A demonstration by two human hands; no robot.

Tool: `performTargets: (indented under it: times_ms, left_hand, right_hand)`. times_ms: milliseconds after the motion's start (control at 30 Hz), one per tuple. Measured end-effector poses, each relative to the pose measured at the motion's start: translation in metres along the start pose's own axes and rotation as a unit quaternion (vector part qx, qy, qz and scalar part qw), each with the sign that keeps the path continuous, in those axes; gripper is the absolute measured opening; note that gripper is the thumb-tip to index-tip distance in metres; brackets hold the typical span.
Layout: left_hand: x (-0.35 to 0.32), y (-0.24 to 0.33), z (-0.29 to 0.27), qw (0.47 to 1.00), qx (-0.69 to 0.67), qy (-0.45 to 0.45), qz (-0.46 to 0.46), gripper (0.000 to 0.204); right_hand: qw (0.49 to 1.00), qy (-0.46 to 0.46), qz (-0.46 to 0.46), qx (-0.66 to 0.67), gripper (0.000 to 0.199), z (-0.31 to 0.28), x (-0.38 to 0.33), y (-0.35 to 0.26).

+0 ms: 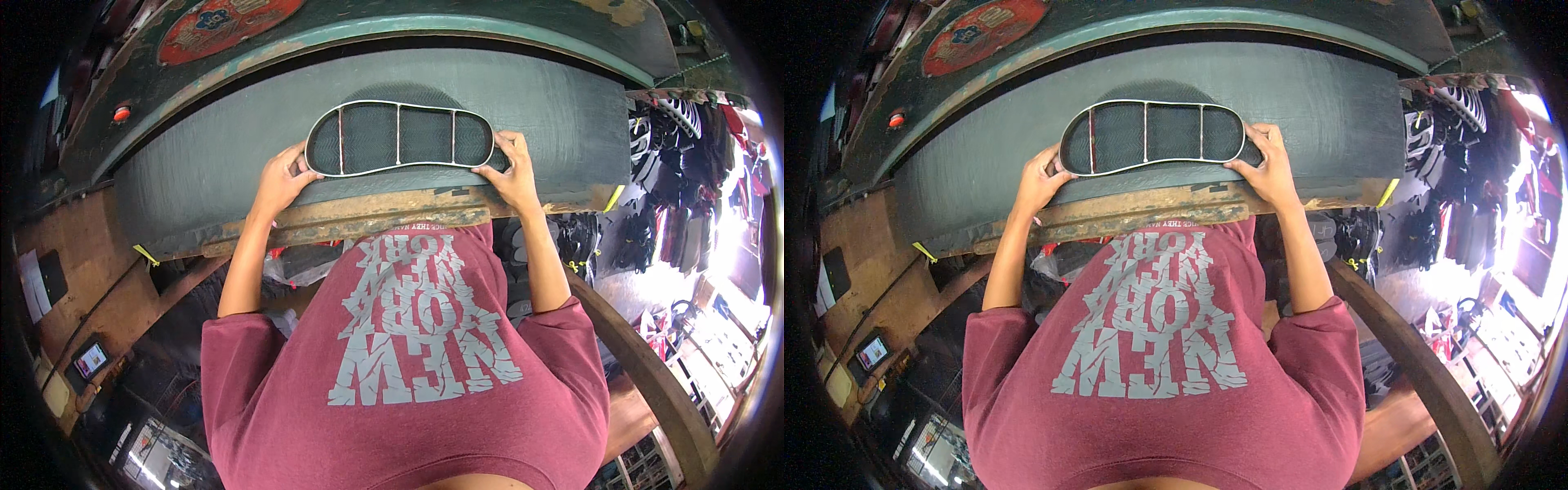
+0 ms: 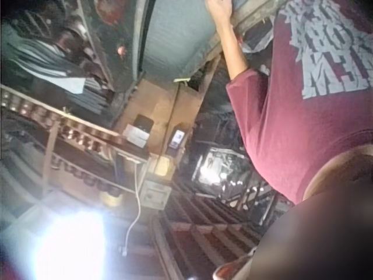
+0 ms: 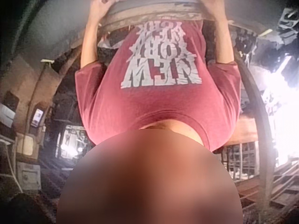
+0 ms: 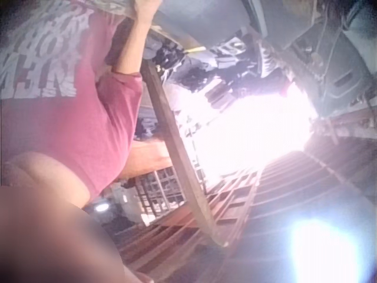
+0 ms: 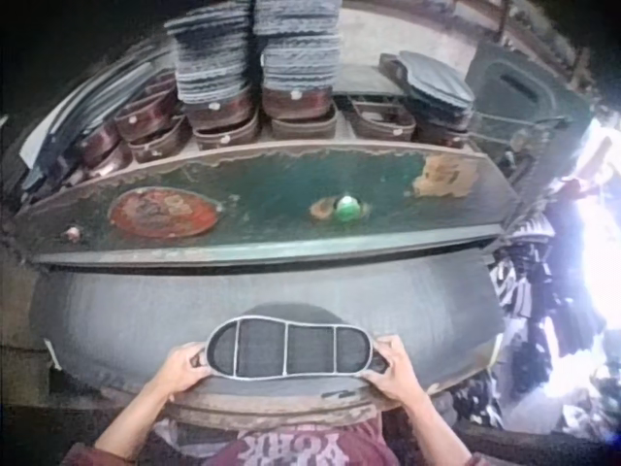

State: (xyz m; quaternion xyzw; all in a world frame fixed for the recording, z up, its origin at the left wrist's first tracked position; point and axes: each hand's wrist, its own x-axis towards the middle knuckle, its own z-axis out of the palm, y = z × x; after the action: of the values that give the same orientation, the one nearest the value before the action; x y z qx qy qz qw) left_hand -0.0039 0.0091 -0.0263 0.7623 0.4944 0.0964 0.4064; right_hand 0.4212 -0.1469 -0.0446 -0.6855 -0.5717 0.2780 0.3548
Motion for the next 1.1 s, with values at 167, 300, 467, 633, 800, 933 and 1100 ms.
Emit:
performTargets:
  times_ms: [167,300,467,633,800,933,1100]
  left_hand:
    - [0.0006,0.0017,-0.0030,1.000,-0.018,0.006,0.008,0.068]
    - [0.0021,0.0009,-0.0033,0.998,-0.040,-0.021,-0.035,0.066]
    - [0.0033,0.0011,-0.0021,0.998,-0.042,-0.009,-0.034,0.065]
    - [0.0033,0.0048,-0.0056,0.997,-0.025,-0.022,-0.064,0.067]
    - [0.0030,0.0058,-0.0071,0.995,-0.034,-0.035,-0.090,0.069]
    - [0.0031,0.0049,-0.0050,0.996,-0.047,-0.024,-0.069,0.069]
    - [0.0016,0.0102,-0.0070,0.996,-0.049,-0.021,-0.075,0.065]
  right_hand:
    - [0.999,-0.007,-0.012,-0.036,0.074,-0.0038,0.0007,-0.0044]
    - [0.998,-0.001,0.038,0.054,0.075,-0.0064,-0.0020,-0.0058]
    - [1.000,-0.003,0.009,-0.015,0.069,-0.0068,-0.0038,-0.0027]
    - [0.999,-0.008,0.029,-0.017,0.062,-0.0074,-0.0018,-0.0055]
    - [0.999,-0.024,0.019,-0.040,0.062,-0.0086,0.0010,-0.0078]
    - [0.999,-0.016,0.015,-0.032,0.061,-0.0085,0.0006,-0.0059]
    - [0.998,-0.025,0.010,-0.058,0.062,-0.0087,0.0009,-0.0064]
